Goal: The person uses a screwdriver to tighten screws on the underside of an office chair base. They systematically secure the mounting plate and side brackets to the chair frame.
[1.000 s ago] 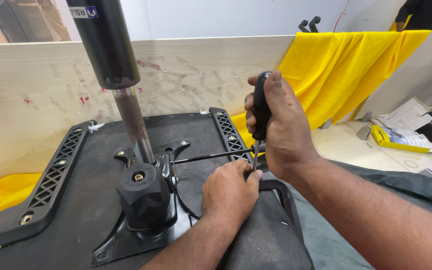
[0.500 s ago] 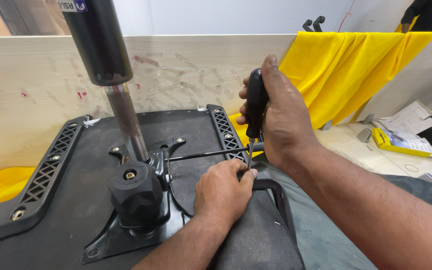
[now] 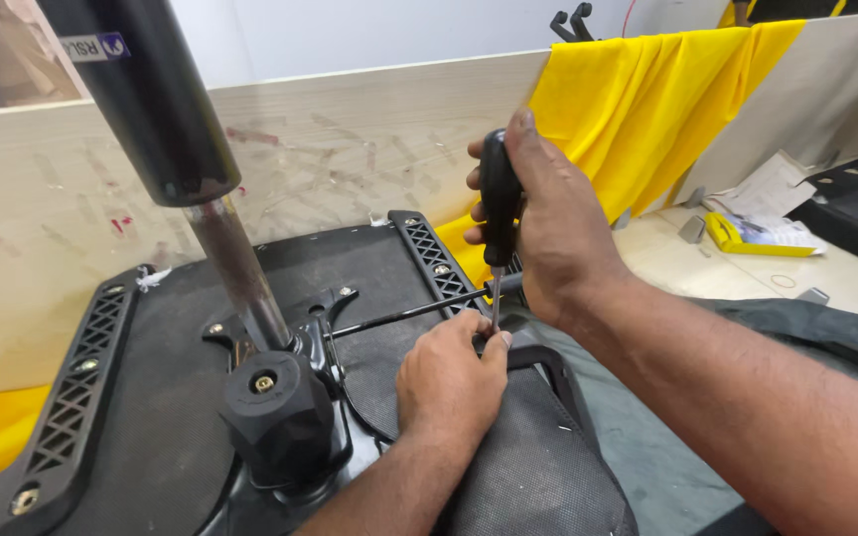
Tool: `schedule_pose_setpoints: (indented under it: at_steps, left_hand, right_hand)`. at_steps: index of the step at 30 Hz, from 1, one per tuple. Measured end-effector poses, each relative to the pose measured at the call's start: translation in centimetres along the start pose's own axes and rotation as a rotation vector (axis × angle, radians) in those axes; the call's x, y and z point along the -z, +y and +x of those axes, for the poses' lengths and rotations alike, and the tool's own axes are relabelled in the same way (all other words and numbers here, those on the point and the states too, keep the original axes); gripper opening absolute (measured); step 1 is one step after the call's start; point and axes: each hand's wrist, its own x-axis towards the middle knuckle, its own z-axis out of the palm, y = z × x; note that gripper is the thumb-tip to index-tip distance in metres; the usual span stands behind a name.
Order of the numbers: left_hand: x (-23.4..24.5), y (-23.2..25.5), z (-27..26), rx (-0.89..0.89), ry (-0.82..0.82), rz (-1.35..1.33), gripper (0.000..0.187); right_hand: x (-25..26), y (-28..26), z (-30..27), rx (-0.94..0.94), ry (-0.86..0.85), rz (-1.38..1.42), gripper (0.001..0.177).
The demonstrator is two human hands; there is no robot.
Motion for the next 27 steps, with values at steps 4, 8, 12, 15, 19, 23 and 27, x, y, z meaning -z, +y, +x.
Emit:
schedule_pose_setpoints:
  at_steps: [4, 8, 12, 15, 19, 23, 27]
  left_hand:
    - [0.0, -0.6, 0.2, 0.037, -0.053, -0.050, 0.028]
    - [0.3, -0.3, 0.1, 0.021, -0.026, -0.053, 0.028]
    - [0.2, -0.4, -0.1, 0.029, -0.037, -0.071, 0.028]
    - [0.4, -0.1, -0.3, 0.006, 0.018, -0.124, 0.031]
    - [0.1, -0.2, -0.2, 0.051, -0.018, -0.091, 0.026]
    - [0.6, 0.4, -0.2, 0.101, -0.048, -0.078, 0.026]
    - [1.1, 0.7, -0.5, 0.132, -0.067, -0.076, 0.026]
  right_hand:
    - [0.3, 0.2, 0.8, -0.092, 0.048, 0.121, 0.052]
    - [1.2, 0.7, 0.5, -0.057, 0.068, 0.132, 0.050]
    - [1.7, 0.3, -0.1, -0.007, -0.053, 0.162, 0.048]
    - [1.2, 0.0, -0.1, -0.040, -0.003, 0.094, 0.064]
    - [1.1, 0.7, 0.3, 0.003, -0.029, 0.084, 0.064]
    - [0.5, 1.0, 0.6, 0.000, -0.015, 0.089, 0.056]
    - [-0.1, 1.1, 0.7, 0.058, -0.154, 0.047, 0.051]
